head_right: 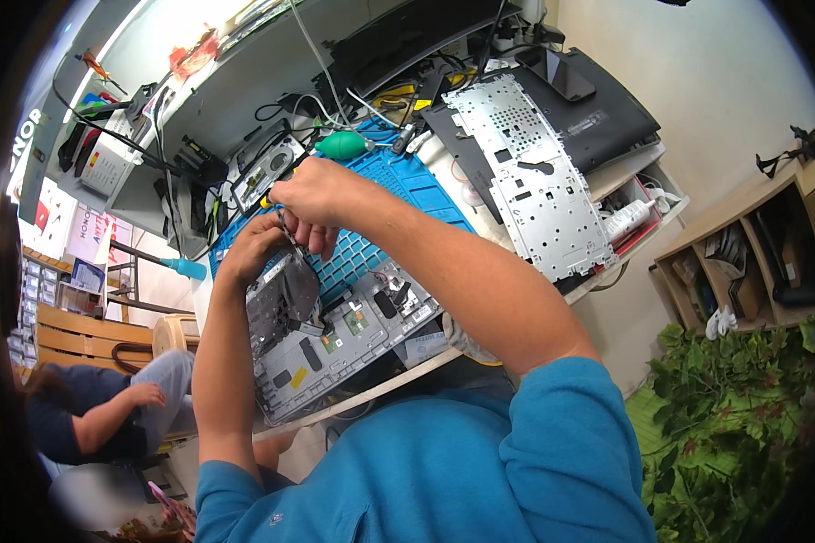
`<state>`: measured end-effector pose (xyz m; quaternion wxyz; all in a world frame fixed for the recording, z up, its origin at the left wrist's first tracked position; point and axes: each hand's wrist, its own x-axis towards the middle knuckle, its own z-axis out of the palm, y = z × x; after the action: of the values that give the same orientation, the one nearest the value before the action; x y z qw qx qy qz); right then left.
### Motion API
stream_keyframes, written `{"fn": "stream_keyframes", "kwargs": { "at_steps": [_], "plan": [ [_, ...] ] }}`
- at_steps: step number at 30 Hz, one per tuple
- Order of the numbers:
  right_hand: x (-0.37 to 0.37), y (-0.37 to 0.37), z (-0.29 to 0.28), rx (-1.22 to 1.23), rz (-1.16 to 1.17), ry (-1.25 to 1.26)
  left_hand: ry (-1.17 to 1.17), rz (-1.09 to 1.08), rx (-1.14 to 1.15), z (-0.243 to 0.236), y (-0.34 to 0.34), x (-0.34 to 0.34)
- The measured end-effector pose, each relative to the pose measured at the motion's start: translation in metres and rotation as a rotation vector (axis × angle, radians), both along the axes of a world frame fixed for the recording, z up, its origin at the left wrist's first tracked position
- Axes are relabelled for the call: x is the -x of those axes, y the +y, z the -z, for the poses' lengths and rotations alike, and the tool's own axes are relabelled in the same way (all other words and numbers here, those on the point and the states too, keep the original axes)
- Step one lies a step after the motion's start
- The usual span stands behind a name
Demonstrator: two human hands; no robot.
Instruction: The person removes the keyboard from a laptop by hand and with a thin metal tool, then uses a blue air blower on the interior components.
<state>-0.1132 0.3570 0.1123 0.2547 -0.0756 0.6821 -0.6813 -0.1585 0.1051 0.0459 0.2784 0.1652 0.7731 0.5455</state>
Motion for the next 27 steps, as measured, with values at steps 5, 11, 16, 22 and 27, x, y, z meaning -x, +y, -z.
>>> {"fn": "stream_keyframes", "kwargs": {
  "at_steps": [5,11,16,22,27],
  "plan": [
    [-0.004,0.002,0.004,-0.104,-0.001,0.134,0.130,0.061,0.088,0.001,-0.004,-0.001],
    [-0.006,0.014,0.017,-0.214,0.008,0.226,0.355,0.109,0.347,-0.023,-0.005,-0.026],
    [-0.012,0.029,0.025,-0.274,0.003,0.198,0.471,0.111,0.474,-0.030,-0.016,-0.042],
    [-0.013,0.037,0.039,-0.481,0.043,0.249,0.451,0.096,0.484,-0.028,-0.021,-0.044],
    [-0.024,0.023,0.028,-0.956,0.034,0.463,0.313,0.119,0.448,-0.024,-0.028,-0.031]
  ]
}}
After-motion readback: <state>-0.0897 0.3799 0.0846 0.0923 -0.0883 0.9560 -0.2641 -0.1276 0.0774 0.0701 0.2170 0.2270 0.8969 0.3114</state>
